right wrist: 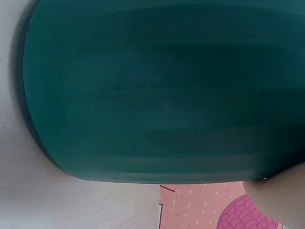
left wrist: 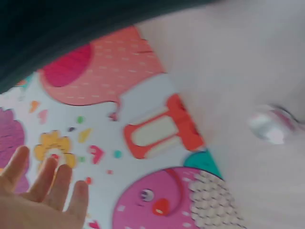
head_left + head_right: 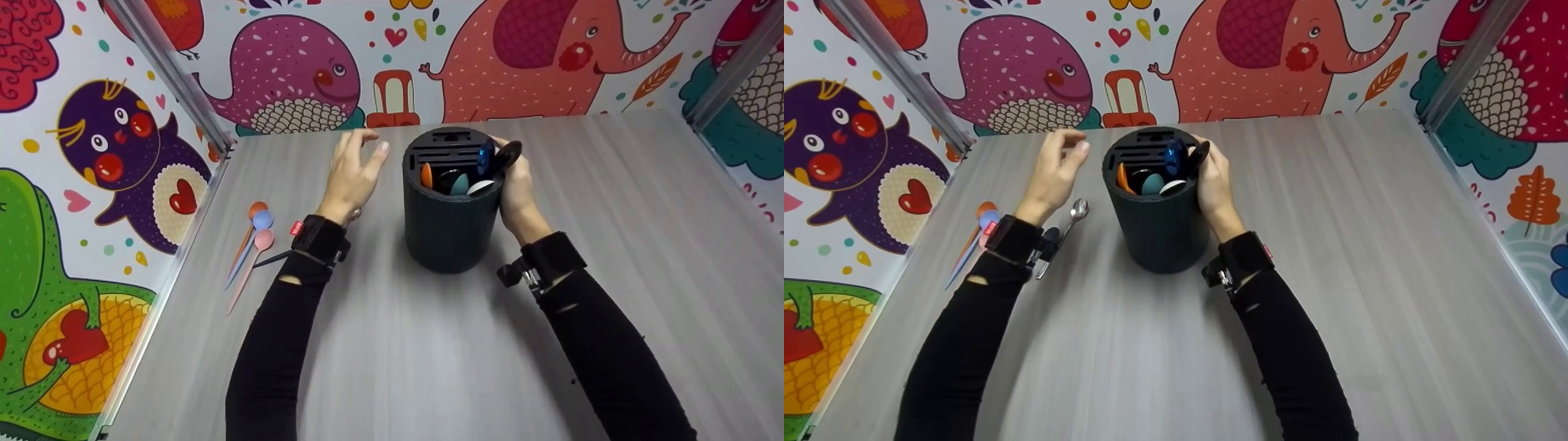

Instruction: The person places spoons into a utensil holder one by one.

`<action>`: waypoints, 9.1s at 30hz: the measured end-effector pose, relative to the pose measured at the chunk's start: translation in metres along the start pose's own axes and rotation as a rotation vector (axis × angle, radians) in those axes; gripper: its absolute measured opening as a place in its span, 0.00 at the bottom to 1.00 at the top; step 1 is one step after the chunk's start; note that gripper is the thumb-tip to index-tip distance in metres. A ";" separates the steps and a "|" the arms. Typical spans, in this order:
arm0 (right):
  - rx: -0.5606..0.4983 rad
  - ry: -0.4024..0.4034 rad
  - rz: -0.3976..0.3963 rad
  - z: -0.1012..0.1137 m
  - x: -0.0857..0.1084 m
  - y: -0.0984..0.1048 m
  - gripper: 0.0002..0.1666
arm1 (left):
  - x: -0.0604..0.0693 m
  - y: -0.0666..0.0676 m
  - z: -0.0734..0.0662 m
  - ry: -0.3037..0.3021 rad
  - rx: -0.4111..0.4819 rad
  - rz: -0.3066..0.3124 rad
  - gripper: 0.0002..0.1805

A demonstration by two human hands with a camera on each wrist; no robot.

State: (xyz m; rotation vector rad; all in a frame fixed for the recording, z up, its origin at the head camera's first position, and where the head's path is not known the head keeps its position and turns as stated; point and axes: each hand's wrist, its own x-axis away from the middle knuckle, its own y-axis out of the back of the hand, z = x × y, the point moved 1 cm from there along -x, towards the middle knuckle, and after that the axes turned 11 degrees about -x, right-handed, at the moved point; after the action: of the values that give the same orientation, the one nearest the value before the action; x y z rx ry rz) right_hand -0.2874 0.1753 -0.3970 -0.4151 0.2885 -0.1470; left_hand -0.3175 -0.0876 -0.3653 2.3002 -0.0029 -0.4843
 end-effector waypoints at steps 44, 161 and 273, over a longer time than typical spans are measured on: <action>-0.001 0.039 -0.001 -0.001 0.001 0.000 0.36 | 0.005 -0.065 0.070 0.320 -0.621 0.418 0.22; -0.060 0.100 0.007 -0.005 0.002 -0.001 0.38 | -0.016 -0.024 -0.089 -0.163 0.856 -0.047 0.28; -0.021 0.061 -0.012 -0.002 0.001 0.001 0.25 | 0.044 0.050 0.190 0.757 -0.520 0.241 0.35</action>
State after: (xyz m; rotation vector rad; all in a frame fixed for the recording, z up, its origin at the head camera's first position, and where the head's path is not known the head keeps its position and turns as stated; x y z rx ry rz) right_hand -0.2867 0.1758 -0.3993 -0.4341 0.3484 -0.1686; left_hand -0.3350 -0.2616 -0.4651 1.8056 0.1905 0.4754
